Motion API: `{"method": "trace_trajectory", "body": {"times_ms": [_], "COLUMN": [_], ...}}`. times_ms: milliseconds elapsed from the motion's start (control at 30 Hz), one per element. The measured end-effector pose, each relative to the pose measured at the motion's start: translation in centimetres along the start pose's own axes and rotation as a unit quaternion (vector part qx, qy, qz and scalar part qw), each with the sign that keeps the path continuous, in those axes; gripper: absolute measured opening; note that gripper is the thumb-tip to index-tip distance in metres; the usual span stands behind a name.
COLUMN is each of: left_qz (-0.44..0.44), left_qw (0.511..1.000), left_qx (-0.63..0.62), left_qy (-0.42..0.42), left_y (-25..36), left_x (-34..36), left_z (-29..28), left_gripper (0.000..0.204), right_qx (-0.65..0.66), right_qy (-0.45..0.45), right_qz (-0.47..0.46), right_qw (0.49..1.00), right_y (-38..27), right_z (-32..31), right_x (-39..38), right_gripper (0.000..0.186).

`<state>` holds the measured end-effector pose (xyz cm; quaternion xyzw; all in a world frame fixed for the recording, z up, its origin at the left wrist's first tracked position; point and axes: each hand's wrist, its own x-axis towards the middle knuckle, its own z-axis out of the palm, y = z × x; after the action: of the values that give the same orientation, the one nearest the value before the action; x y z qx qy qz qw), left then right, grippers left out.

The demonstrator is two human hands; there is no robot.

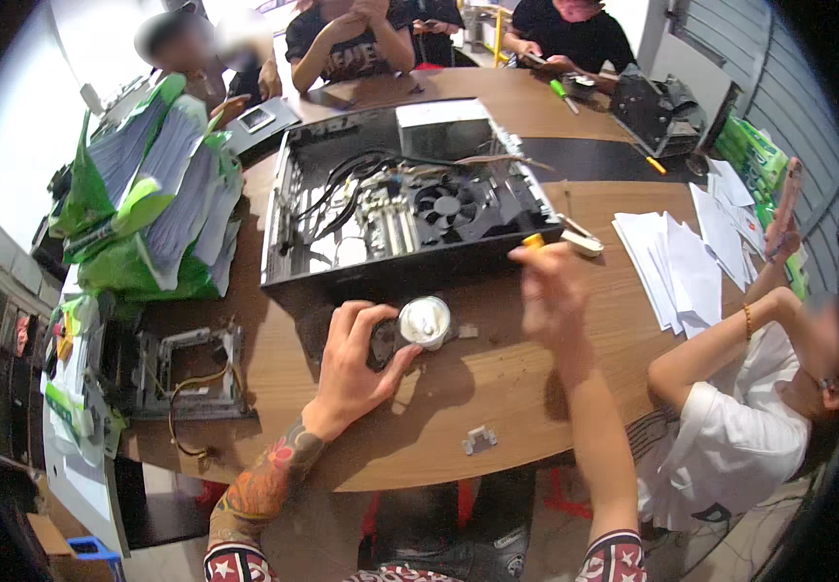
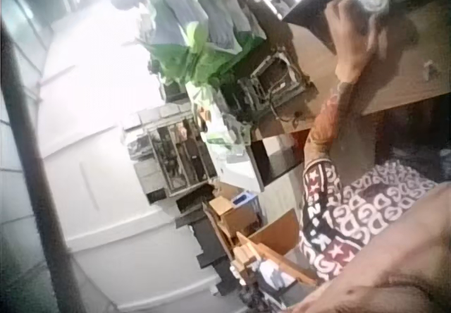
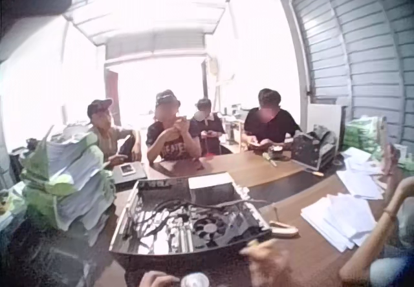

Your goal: The person disassembles a lamp assembly by hand, using a screwdriver to remove screws and separate the bulb from its metal housing.

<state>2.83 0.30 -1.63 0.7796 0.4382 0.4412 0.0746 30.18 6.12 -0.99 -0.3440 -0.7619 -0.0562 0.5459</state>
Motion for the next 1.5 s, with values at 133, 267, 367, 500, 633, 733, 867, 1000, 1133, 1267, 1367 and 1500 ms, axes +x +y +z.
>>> {"method": "trace_trajectory", "body": {"times_ms": [133, 267, 367, 500, 633, 733, 867, 1000, 1133, 1267, 1367, 1500], "left_qz": [-0.031, -0.016, -0.017, -0.018, -0.044, -0.053, -0.082, -0.115, -0.137, -0.127, -0.128, -0.148], "left_qw": [0.999, 0.998, 0.998, 0.999, 0.998, 0.996, 0.981, 0.969, 0.949, 0.944, 0.944, 0.937], "left_qx": [0.008, 0.034, 0.032, 0.01, -0.029, -0.064, -0.169, -0.211, -0.274, -0.296, -0.295, -0.312], "left_qy": [-0.027, -0.044, -0.05, -0.043, -0.025, -0.037, -0.057, -0.053, -0.073, -0.075, -0.074, -0.051], "left_y": [1.0, 0.7, 0.5, 0.0, 0.5, 1.1, 1.1, 0.7, 1.6, -0.1, -0.4, -0.1], "left_x": [-0.5, -1.0, -0.8, -0.7, -0.5, -0.2, -0.2, -0.9, 0.7, 0.1, -0.2, -0.3], "left_z": [-1.2, -1.3, -0.9, -0.5, -1.1, -1.5, -2.2, -3.0, -2.5, -2.5, -2.7, -2.2], "left_gripper": [0.044, 0.037, 0.031, 0.025, 0.024, 0.025, 0.031, 0.034, 0.035, 0.036, 0.036, 0.032], "right_qx": [0.047, 0.153, 0.149, 0.134, 0.118, 0.098, 0.08, 0.093, 0.074, 0.076, 0.082, 0.071], "right_qy": [-0.103, -0.151, -0.181, -0.169, -0.194, -0.188, -0.184, -0.185, -0.136, -0.134, -0.145, -0.165], "right_qz": [-0.034, -0.009, -0.016, -0.036, -0.008, -0.009, -0.002, -0.015, -0.036, -0.024, -0.017, -0.016], "right_qw": [0.993, 0.977, 0.972, 0.976, 0.974, 0.977, 0.98, 0.978, 0.987, 0.988, 0.986, 0.984], "right_y": [-2.7, -4.2, -4.1, -3.5, -3.3, -3.0, -3.3, -3.4, -2.0, -2.2, -2.3, -2.5], "right_z": [2.6, 3.3, 3.1, 4.0, 3.5, 3.2, 3.1, 4.0, 3.4, 3.8, 4.3, 3.8], "right_x": [0.0, -0.7, -0.8, -1.1, -0.7, -0.8, -0.9, -1.1, -0.7, -0.7, -0.9, -0.9], "right_gripper": [0.028, 0.034, 0.04, 0.05, 0.049, 0.051, 0.053, 0.055, 0.056, 0.055, 0.056, 0.054]}}
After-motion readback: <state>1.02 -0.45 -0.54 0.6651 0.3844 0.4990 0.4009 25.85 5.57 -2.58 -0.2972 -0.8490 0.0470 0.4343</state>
